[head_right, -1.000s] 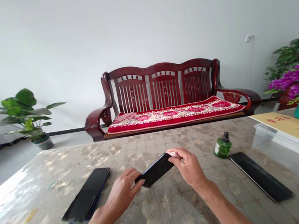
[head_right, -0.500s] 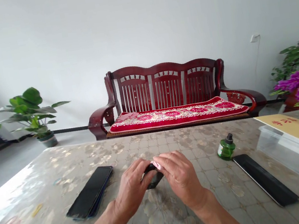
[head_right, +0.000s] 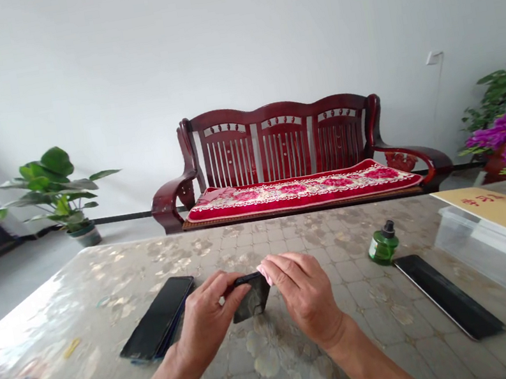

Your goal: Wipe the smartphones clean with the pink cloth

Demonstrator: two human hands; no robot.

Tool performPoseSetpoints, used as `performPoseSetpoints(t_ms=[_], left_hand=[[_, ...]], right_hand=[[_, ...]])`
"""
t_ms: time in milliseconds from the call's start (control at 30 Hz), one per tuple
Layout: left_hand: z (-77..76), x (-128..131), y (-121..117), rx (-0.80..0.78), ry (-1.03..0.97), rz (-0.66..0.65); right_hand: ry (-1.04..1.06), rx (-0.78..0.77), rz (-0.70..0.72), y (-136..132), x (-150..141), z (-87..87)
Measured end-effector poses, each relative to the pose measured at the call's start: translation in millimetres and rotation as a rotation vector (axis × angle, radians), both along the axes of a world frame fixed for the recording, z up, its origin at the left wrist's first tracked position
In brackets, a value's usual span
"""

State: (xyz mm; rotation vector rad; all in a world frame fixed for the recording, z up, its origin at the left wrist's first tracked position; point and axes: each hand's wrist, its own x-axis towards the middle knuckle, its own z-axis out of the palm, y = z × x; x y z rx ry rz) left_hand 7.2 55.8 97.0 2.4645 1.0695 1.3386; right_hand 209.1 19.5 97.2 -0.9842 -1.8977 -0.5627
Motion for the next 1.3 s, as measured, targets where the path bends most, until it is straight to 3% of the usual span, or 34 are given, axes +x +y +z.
performPoseSetpoints(t_ms=[167,400,667,833,1133,1300], left_hand=[[4.6,4,-6,0.002,-0.011,-0.040],[1.4,-1,-2,-0.065,-0.022,0.004],[3.0,3,-1,-0.054,-0.044,0.000],[-0.4,1,3,-0.063,-0.122,0.061],[-20.9,10,5,-0.096,-0.294,0.126],[-26.5,13,6,-0.169,-0.333,0.072]], right_hand=[[-0.070,-0.008,0.018,-9,-16,6.6],[-0.019,-0.028,-0.027,-1,2,-1.8],[-0.006,-0.048,0.051,-1,-8,-2.3],[0.232,-0.158,0.049,9,-3,-13.8],[0.595,-0.379,0.077,17,-19,-56.1],[0.640,-0.422,0.087,22,-14,-55.2]])
